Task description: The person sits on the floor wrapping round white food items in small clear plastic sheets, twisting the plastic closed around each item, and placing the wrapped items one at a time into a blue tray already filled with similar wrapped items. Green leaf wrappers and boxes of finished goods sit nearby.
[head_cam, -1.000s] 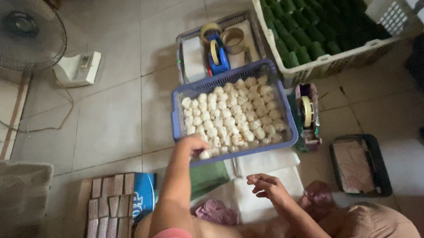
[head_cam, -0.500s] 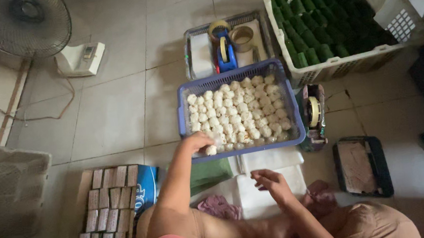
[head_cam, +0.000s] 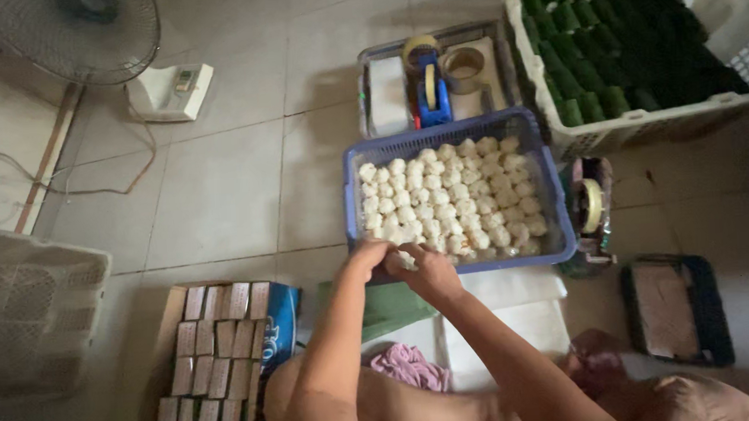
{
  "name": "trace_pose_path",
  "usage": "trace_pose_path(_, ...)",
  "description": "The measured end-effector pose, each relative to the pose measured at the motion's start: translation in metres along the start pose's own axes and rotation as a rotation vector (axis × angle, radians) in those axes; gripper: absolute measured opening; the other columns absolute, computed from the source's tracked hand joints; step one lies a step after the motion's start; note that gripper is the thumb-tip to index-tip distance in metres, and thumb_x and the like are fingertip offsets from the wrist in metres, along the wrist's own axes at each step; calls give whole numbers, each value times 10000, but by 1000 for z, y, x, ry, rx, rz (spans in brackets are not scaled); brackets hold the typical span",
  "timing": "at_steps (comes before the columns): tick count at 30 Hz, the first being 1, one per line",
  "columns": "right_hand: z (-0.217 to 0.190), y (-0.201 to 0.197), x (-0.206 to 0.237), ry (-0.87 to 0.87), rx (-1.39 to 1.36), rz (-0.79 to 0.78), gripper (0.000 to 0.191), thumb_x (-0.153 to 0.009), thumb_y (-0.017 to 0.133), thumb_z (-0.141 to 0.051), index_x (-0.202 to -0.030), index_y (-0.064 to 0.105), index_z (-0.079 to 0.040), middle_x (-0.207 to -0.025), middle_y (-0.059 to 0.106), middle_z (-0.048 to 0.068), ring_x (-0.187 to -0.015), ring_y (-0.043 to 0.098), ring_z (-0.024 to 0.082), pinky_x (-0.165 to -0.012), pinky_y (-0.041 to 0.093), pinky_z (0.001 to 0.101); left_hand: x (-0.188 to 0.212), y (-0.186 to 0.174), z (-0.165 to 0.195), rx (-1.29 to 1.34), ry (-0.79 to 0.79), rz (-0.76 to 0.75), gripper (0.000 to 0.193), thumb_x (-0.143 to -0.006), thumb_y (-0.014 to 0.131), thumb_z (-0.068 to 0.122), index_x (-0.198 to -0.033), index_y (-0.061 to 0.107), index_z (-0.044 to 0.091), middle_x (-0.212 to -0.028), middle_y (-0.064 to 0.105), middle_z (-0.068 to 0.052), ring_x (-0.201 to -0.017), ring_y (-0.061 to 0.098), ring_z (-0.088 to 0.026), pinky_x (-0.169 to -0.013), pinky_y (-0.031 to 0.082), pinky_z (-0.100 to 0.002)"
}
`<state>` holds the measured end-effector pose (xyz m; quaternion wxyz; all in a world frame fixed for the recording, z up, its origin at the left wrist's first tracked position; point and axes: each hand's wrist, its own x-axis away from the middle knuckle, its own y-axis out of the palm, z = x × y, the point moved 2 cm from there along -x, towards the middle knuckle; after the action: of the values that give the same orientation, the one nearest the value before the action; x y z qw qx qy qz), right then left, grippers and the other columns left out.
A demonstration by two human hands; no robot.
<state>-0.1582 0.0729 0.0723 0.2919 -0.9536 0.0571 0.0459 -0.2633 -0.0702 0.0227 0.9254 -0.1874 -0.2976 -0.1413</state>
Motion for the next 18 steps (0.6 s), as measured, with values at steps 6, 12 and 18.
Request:
trace_pose_path(6,12,26,-33,308,-399,-102,291,-896,729,-177,-1165,680,-77,-995,790,159,-877,785,241,-734,613,384,1,-17,4,-211,256,419,260,-769,775,252,-889,750,21,-841,751,-146,-734,706,-200,-674,560,-357)
trace_pose_path(12,21,6,-38,474,-1085,-187,322,-914,642,-53,-1232,598,-23,-1020,728,107,-929,714,213,-816,590,373,41,-17,28,371,576,127,257,-854,715,116,-1080,703,-6,-1031,724,-162,-898,661,-172,-807,533,-320)
trace_pose_path(18,-7,-22,-7,480,-1249,-82,286,-948,611,-99,-1225,624,-32,-986,697,84,-884,692,216,-819,590,385,115,-1,48,991,723,-255,476,-825,633,101,-1275,609,-51,-1451,608,-187,-1206,612,-229,-1083,458,-365)
